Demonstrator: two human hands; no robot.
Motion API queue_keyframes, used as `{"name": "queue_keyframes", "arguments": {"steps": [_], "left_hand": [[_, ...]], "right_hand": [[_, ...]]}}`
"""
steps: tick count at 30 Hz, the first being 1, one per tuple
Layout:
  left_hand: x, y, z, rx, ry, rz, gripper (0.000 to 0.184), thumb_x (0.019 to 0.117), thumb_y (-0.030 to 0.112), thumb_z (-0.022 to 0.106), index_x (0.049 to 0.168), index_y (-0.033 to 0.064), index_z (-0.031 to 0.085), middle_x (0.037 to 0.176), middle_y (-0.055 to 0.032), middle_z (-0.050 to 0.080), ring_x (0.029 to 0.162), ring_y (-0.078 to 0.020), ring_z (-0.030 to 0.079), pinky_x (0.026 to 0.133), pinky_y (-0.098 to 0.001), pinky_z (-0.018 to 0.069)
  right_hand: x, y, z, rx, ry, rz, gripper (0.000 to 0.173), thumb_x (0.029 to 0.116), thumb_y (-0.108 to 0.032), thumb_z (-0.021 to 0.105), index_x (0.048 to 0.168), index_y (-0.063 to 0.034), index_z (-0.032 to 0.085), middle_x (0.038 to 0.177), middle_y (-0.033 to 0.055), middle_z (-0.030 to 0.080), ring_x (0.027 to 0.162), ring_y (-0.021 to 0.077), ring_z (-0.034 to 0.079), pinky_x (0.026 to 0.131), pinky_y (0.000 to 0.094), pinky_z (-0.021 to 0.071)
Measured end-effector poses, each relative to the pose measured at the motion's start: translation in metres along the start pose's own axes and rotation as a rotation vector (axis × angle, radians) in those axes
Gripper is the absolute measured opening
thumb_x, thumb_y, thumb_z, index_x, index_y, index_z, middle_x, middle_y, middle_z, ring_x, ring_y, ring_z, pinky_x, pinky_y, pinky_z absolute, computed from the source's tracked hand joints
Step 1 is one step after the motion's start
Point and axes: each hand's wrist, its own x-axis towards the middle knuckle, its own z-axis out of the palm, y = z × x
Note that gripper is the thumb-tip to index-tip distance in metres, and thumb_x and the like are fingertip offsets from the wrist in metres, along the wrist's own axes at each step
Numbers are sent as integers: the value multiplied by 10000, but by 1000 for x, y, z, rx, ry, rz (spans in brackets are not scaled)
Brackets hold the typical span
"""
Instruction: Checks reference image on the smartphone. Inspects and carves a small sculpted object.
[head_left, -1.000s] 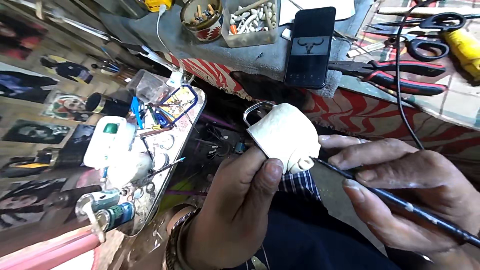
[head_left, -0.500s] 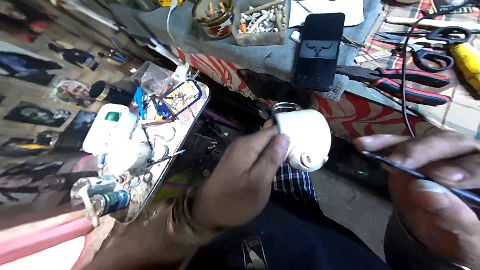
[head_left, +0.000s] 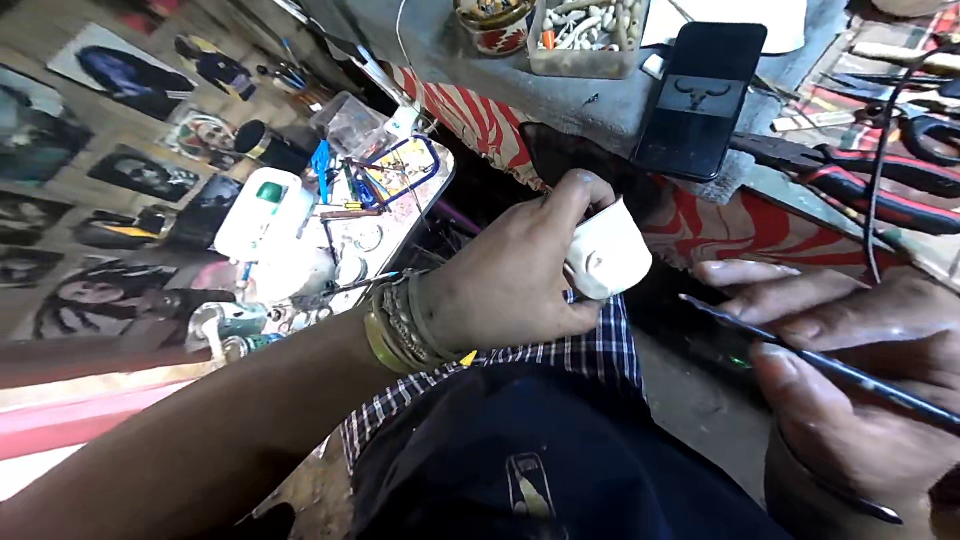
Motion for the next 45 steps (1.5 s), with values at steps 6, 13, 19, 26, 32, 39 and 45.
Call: {"name": "queue_keyframes", "arguments": {"steps": [6, 13, 19, 26, 32, 39, 45], "left_hand": [[6, -7, -17, -2, 43, 285, 672, 648, 180, 863, 1274, 22, 678, 1126, -34, 715, 1097, -108, 664, 1134, -412, 479], [12, 4, -19, -1, -3, 307, 662, 650, 177, 830, 1262, -10, 659, 1152, -74, 703, 1072, -95, 670, 914, -242, 579], [10, 13, -17, 38, 34, 303, 649, 670, 193, 839, 1269, 16, 664, 1127, -52, 721, 1012, -68, 684, 833, -234, 597], [10, 20, -19, 54, 38, 327, 663, 678, 185, 826, 1294, 3, 661, 1133, -50, 732, 1029, -66, 694, 860, -234, 601], [9, 22, -21, 60, 41, 346, 672, 672, 186, 831, 1294, 2, 655, 1088, -31, 736, 1006, -65, 699, 884, -260, 607], [8, 25, -22, 80, 31, 343, 674, 675, 209, 835, 1297, 18, 658, 1098, -15, 734, 1013, -49, 692, 886, -242, 601], [8, 25, -21, 68, 32, 368, 659, 688, 198, 828, 1296, 6, 659, 1102, -33, 737, 1025, -68, 695, 891, -251, 600]], "right_hand": [[8, 5, 11, 119, -36, 32, 134, 917, -152, 761, 1025, -159, 683, 969, 12, 752, 1017, 234, 736, 980, 435, 606], [14, 6, 18, 157, -4, 2, 141, 904, -150, 773, 996, -164, 668, 947, 14, 765, 1013, 227, 740, 1012, 427, 585], [16, 5, 15, 202, -10, 0, 149, 902, -119, 769, 1013, -154, 676, 975, 17, 762, 1043, 219, 727, 993, 389, 585], [17, 3, 14, 222, -14, 7, 147, 895, -125, 779, 997, -149, 676, 965, 4, 763, 1027, 182, 725, 985, 344, 580], [17, 0, 15, 225, -4, 16, 151, 898, -131, 778, 1002, -156, 672, 967, -1, 764, 1029, 179, 722, 998, 341, 567], [16, -2, 17, 212, -1, 1, 160, 896, -119, 776, 1010, -149, 667, 958, 1, 762, 1012, 171, 723, 993, 334, 566], [16, -3, 15, 200, 4, -11, 150, 897, -131, 777, 989, -154, 660, 948, -2, 759, 1007, 171, 720, 983, 335, 565]]}}
